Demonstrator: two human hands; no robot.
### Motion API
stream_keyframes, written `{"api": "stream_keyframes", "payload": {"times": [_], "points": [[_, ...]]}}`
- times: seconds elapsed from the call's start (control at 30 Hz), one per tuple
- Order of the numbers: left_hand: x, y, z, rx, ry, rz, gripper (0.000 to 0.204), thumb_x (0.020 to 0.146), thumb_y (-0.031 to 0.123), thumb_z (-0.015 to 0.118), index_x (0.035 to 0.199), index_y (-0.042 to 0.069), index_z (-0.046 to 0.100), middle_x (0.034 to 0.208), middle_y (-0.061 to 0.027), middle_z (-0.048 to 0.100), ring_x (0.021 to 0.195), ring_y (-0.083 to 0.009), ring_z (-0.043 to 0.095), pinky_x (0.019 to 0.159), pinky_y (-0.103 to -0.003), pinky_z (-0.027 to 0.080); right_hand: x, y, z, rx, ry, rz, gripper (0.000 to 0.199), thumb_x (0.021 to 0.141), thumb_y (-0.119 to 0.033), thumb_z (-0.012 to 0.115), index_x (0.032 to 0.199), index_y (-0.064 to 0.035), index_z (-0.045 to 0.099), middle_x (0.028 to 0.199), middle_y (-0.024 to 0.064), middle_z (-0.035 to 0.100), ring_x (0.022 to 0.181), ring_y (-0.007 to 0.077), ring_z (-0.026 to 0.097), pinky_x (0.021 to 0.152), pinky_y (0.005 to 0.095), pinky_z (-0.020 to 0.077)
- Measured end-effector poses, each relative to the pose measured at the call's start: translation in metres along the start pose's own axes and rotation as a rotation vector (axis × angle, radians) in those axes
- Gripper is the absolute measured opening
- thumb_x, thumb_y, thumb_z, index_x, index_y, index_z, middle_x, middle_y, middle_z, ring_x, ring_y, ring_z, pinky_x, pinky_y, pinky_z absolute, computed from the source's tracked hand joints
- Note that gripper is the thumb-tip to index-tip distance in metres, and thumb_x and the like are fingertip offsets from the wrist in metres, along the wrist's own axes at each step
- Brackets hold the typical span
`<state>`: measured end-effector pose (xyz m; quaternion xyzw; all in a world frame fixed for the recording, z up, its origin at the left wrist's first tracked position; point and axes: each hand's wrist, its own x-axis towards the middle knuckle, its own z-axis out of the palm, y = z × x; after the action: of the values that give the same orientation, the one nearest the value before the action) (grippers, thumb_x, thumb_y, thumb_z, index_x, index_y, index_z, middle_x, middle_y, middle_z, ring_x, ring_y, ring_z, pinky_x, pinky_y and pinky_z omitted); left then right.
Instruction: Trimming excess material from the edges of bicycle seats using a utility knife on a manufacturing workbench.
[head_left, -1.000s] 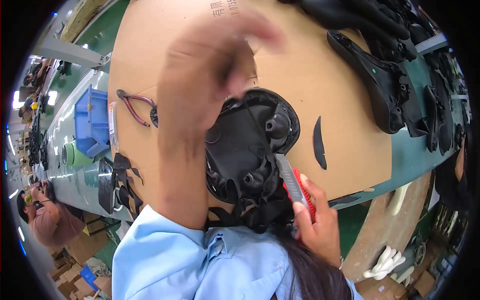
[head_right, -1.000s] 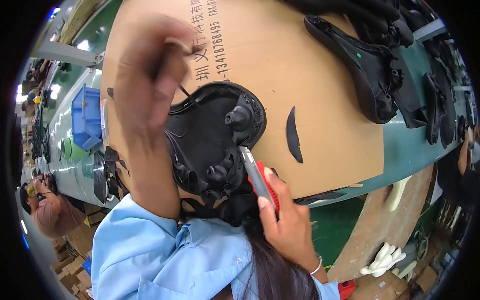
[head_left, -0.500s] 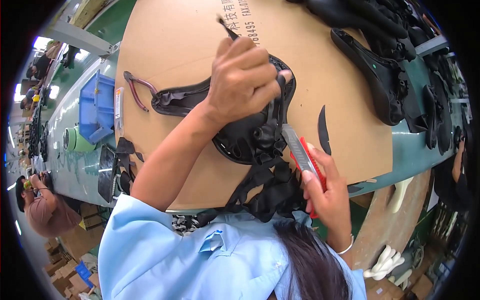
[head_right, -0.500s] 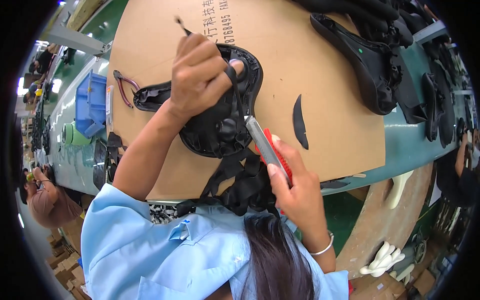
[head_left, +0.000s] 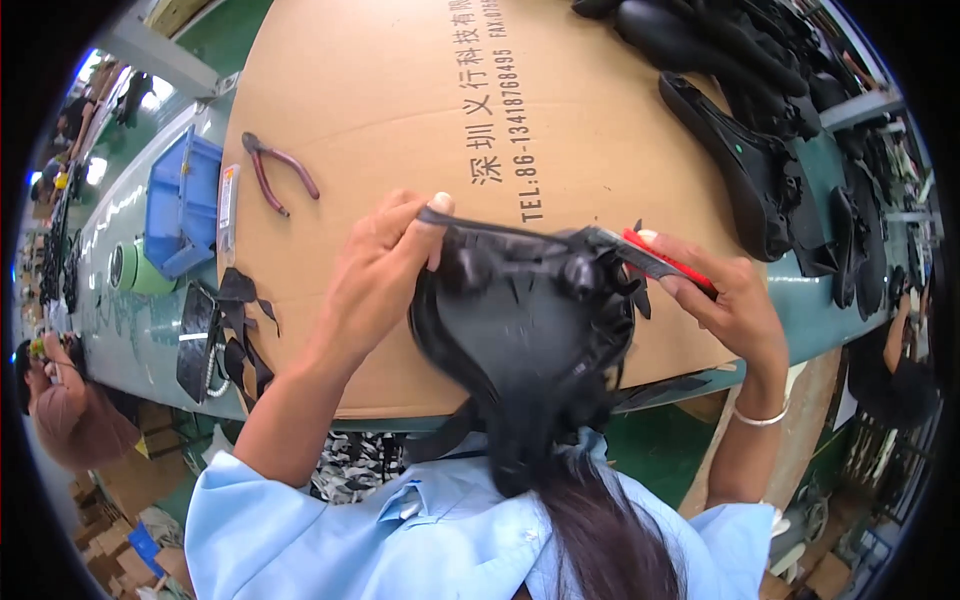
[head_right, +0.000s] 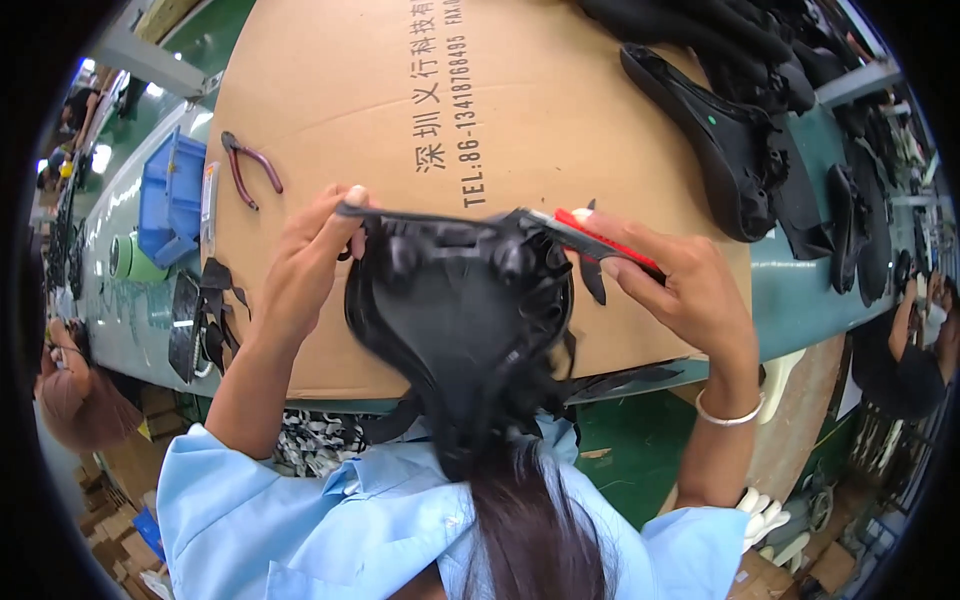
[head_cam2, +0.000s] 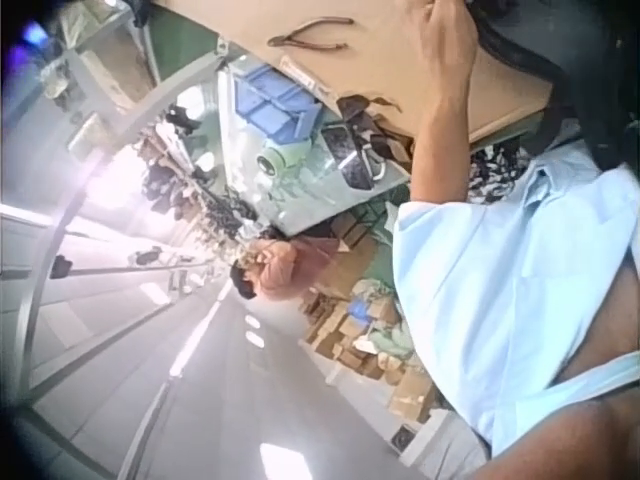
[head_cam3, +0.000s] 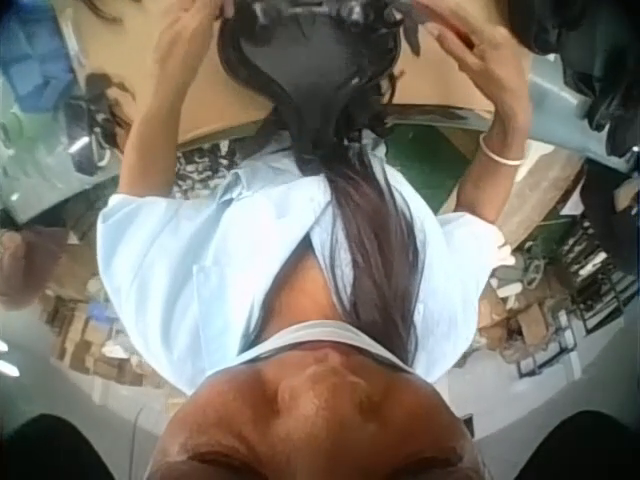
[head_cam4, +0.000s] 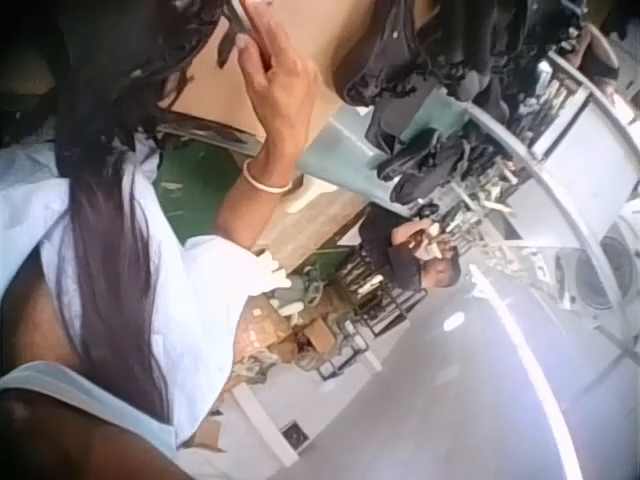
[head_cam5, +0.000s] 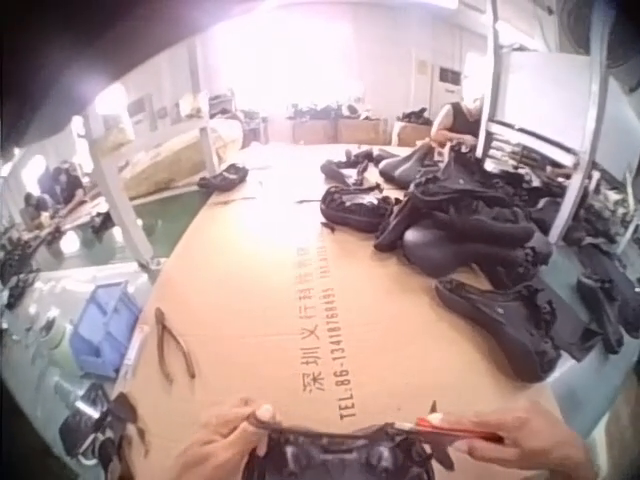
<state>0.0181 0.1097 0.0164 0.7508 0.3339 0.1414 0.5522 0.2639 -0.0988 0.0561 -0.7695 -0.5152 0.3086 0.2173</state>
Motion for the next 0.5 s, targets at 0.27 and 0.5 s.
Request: {"api": "stream_keyframes", "payload": {"times": [0.27, 0.5], "points": [[0.032, 0.029, 0.023, -0.76, -0.149, 0.098, 0.038, 0.103, 0.035, 0.036, 0.081, 0.005, 0.044, 0.062, -0.0029, 0.041, 0.055, -0.0124, 0.041, 0.052, -0.027, 0.036, 0.013, -0.008, 0.014, -0.183, -0.034, -0.349, 0.045, 0.078, -0.006, 0.066, 0.123, -0.0133, 0.062, 0.086, 0.0113, 0.069, 0.062, 0.0269, 0.063, 0.056, 0.0343, 0.0478], [0.069, 0.058, -0.034, -0.895, 0.114, 0.758, 0.034, 0.098, 0.032, 0.047, 0.073, 0.008, 0.048, 0.06, -0.0047, 0.048, 0.05, -0.0126, 0.044, 0.045, -0.025, 0.033, -0.055, -0.046, 0.034, -0.131, 0.055, -0.05, 0.05, 0.081, -0.003, 0.063, 0.13, -0.0121, 0.056, 0.071, 0.0135, 0.063, 0.056, 0.0278, 0.06, 0.054, 0.0359, 0.0457]]}}
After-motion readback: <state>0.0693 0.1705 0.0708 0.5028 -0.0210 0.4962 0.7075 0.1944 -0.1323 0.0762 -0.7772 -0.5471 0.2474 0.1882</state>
